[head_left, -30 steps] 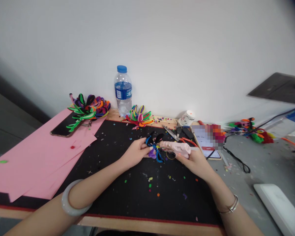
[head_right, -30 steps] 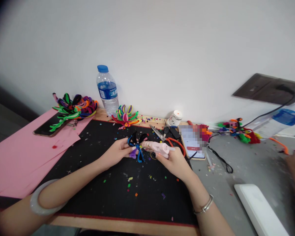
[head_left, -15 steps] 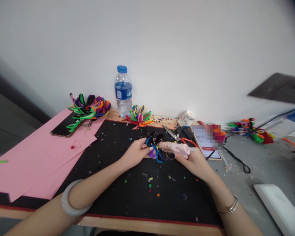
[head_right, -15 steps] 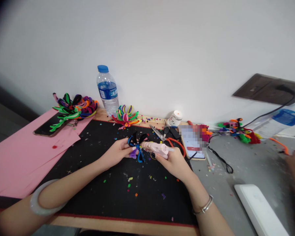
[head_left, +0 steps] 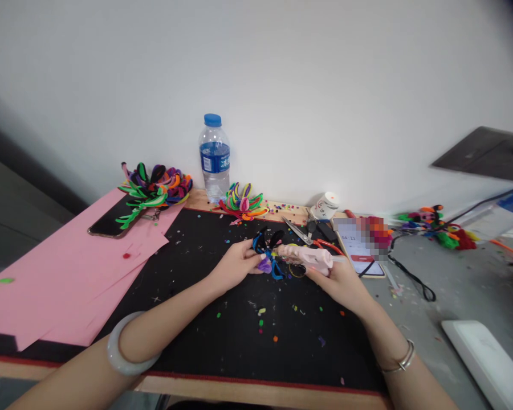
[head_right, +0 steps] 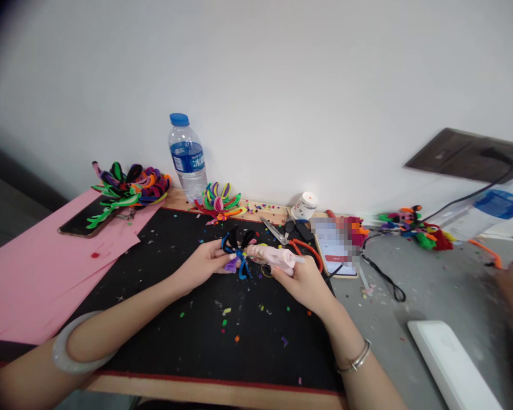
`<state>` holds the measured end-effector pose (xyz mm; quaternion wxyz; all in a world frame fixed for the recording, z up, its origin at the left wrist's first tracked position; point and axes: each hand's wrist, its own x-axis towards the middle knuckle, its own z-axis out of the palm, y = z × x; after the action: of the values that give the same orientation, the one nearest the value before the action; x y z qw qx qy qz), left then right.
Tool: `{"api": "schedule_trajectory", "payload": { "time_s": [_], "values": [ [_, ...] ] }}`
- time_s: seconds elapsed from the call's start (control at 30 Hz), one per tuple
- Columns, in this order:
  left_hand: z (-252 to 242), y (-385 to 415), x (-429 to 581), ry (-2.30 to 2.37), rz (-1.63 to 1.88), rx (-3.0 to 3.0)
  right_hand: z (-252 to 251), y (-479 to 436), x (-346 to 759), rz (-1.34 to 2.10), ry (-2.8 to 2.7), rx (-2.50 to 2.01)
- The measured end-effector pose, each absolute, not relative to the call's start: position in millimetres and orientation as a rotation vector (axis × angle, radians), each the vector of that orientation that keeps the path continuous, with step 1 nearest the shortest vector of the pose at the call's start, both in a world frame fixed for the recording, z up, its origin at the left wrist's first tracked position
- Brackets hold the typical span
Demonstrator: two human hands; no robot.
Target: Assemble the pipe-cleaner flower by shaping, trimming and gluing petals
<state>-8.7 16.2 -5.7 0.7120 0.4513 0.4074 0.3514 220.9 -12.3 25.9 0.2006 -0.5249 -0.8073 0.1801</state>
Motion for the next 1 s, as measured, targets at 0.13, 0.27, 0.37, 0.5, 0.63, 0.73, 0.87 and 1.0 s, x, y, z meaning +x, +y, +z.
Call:
{"api": "schedule_trajectory", "payload": {
  "time_s": [0.13, 0.27, 0.37, 0.5, 0.63, 0.73, 0.87, 1.0],
  "values": [
    [-3.1, 16.9, -10.5, 0.926, 0.781, 0.993, 27.7, -13.3, 218.7, 0.552, -2.213, -1.399],
    [1.0, 16.8, -10.2, 0.937, 0.767, 0.984, 26.7, -14.5, 218.4, 0.574, -2.174, -1.398],
    [1.5, 16.2, -9.3, 0.929, 0.759, 0.991, 25.3, -14.5, 219.7, 0.569, -2.171, -1.417],
    [-1.6, 15.8, -9.3, 0.912, 0.766, 1.016, 24.5, -14.2, 220.5, 0.555, -2.214, -1.417],
    [-3.5, 15.8, -9.3, 0.914, 0.781, 1.026, 24.7, -14.2, 219.3, 0.569, -2.246, -1.402],
    [-3.5, 15.8, -8.8, 0.91, 0.785, 1.024, 24.5, -14.3, 218.4, 0.598, -2.261, -1.386],
    [-3.4, 15.7, -8.5, 0.912, 0.783, 1.018, 23.8, -14.7, 218.1, 0.608, -2.262, -1.397],
    [-3.4, 15.6, -8.7, 0.916, 0.781, 1.021, 23.7, -14.6, 218.4, 0.63, -2.27, -1.398]
  ]
}}
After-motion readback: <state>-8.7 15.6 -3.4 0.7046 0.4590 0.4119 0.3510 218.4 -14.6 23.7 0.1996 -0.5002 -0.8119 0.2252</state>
